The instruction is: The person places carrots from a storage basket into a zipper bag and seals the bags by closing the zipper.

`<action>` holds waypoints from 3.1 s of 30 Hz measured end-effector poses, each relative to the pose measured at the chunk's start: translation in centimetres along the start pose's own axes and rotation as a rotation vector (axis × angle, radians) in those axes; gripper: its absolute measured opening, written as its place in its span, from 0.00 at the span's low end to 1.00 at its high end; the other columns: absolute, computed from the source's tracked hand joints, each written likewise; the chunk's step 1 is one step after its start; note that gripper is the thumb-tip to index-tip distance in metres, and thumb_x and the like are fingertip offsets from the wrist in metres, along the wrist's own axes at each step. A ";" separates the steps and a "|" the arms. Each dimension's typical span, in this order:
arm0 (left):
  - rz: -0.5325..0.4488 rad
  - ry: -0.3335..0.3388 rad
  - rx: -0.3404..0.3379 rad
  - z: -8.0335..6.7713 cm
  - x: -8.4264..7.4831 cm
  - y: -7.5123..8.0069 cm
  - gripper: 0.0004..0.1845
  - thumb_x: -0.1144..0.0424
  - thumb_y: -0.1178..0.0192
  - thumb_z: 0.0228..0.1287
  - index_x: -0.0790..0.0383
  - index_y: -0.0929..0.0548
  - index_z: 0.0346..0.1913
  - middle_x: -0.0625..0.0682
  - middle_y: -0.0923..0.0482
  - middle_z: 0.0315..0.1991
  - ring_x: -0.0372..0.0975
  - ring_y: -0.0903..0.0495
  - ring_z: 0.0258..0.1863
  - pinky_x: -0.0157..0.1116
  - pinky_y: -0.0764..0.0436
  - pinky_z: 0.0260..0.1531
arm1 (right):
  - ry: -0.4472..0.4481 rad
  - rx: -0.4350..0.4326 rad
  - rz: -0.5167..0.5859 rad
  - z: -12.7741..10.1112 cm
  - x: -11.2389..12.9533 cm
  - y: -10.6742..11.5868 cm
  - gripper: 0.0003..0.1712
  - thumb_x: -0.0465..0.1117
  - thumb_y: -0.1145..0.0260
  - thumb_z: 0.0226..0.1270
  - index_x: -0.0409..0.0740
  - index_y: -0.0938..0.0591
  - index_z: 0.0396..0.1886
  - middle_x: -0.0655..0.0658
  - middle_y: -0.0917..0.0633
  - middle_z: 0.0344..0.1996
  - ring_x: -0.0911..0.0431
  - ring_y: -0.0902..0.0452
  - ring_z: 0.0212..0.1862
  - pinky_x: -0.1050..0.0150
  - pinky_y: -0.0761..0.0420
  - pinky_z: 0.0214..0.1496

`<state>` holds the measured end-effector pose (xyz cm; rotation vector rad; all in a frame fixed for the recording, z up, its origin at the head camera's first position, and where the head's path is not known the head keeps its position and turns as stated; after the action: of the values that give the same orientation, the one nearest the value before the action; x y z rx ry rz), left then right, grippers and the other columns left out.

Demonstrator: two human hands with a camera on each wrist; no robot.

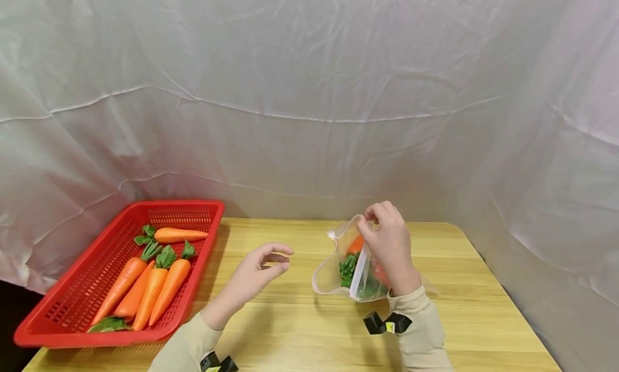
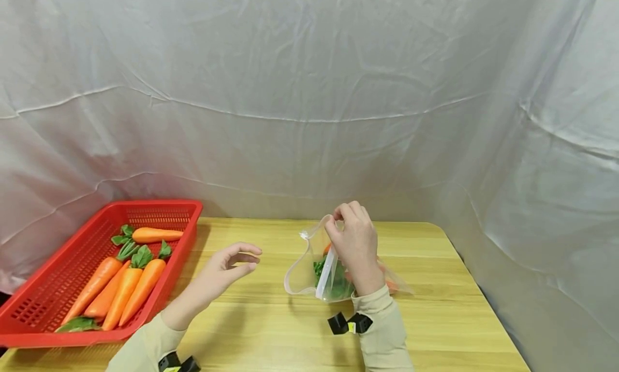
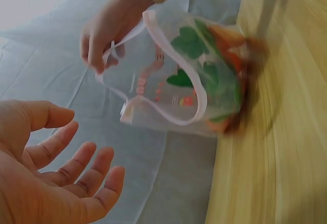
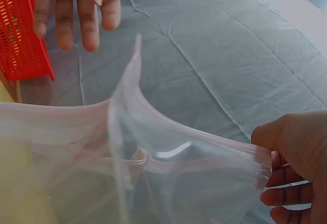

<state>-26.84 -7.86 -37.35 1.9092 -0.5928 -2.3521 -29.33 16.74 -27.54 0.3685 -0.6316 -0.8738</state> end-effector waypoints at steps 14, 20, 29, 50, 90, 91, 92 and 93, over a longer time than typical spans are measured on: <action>0.226 -0.008 -0.112 -2.2 -0.8 6.8 0.18 0.63 0.37 0.65 0.58 0.23 0.57 0.56 0.25 0.59 0.50 0.20 0.55 0.43 0.20 0.49 | -0.014 0.011 0.000 0.0 0.0 0.0 0.06 0.35 0.32 0.56 0.40 0.22 0.25 0.43 0.22 0.28 0.50 0.26 0.32 0.57 0.23 0.36; 0.283 0.009 -0.132 -2.6 -1.3 9.4 0.20 0.59 0.39 0.67 0.61 0.25 0.59 0.58 0.24 0.59 0.50 0.21 0.55 0.40 0.20 0.48 | -0.012 0.010 0.001 -0.1 0.0 0.0 0.06 0.35 0.32 0.56 0.40 0.21 0.25 0.43 0.22 0.28 0.50 0.26 0.32 0.57 0.23 0.36; 0.360 0.046 -0.141 -2.7 -2.0 13.5 0.20 0.58 0.40 0.69 0.60 0.26 0.59 0.58 0.24 0.58 0.46 0.23 0.51 0.31 0.20 0.40 | -0.009 0.000 0.000 -0.1 0.0 0.1 0.06 0.36 0.32 0.55 0.40 0.21 0.25 0.43 0.22 0.27 0.50 0.26 0.32 0.57 0.23 0.36; 0.560 0.166 -0.079 -0.5 1.5 19.9 0.24 0.49 0.43 0.70 0.64 0.25 0.58 0.63 0.22 0.53 0.52 0.23 0.50 0.39 0.22 0.41 | -0.001 0.003 -0.004 -0.1 0.1 0.1 0.06 0.35 0.32 0.56 0.40 0.21 0.25 0.43 0.22 0.27 0.50 0.26 0.32 0.57 0.22 0.36; 0.689 0.483 0.126 -0.5 13.0 19.7 0.11 0.65 0.34 0.51 0.60 0.28 0.22 0.47 0.37 0.19 0.39 0.37 0.21 0.33 0.35 0.23 | -0.004 0.017 0.010 0.0 0.2 -0.1 0.04 0.36 0.32 0.56 0.40 0.20 0.27 0.42 0.21 0.30 0.48 0.27 0.34 0.56 0.24 0.36; 0.704 0.486 0.130 -0.5 13.1 19.7 0.10 0.66 0.34 0.51 0.61 0.27 0.24 0.47 0.36 0.20 0.39 0.36 0.22 0.33 0.34 0.24 | -0.006 0.018 0.009 0.0 0.2 -0.1 0.04 0.36 0.32 0.56 0.40 0.19 0.27 0.43 0.21 0.30 0.48 0.27 0.34 0.56 0.24 0.36; 0.719 0.490 0.131 -0.5 13.1 19.6 0.09 0.66 0.34 0.50 0.63 0.25 0.26 0.49 0.35 0.22 0.40 0.34 0.23 0.34 0.33 0.25 | -0.008 0.019 0.008 0.0 0.2 -0.1 0.04 0.36 0.32 0.56 0.40 0.19 0.27 0.43 0.21 0.30 0.48 0.27 0.34 0.56 0.24 0.37; 0.748 0.487 0.135 -0.5 13.0 19.6 0.09 0.65 0.34 0.50 0.64 0.24 0.28 0.50 0.33 0.23 0.41 0.33 0.25 0.34 0.32 0.26 | -0.008 0.020 0.007 0.0 0.1 -0.2 0.04 0.36 0.32 0.56 0.40 0.19 0.27 0.43 0.21 0.30 0.48 0.27 0.35 0.56 0.24 0.37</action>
<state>-33.26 -29.74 -43.09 1.7683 -1.1641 -1.3706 -29.36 16.52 -27.58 0.3805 -0.6490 -0.8629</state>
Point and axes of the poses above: each hand's wrist, its own z-axis towards the middle knuckle, its own y-axis out of the back of the hand, x = y × z, the point moved 9 cm from there along z, towards the middle knuckle
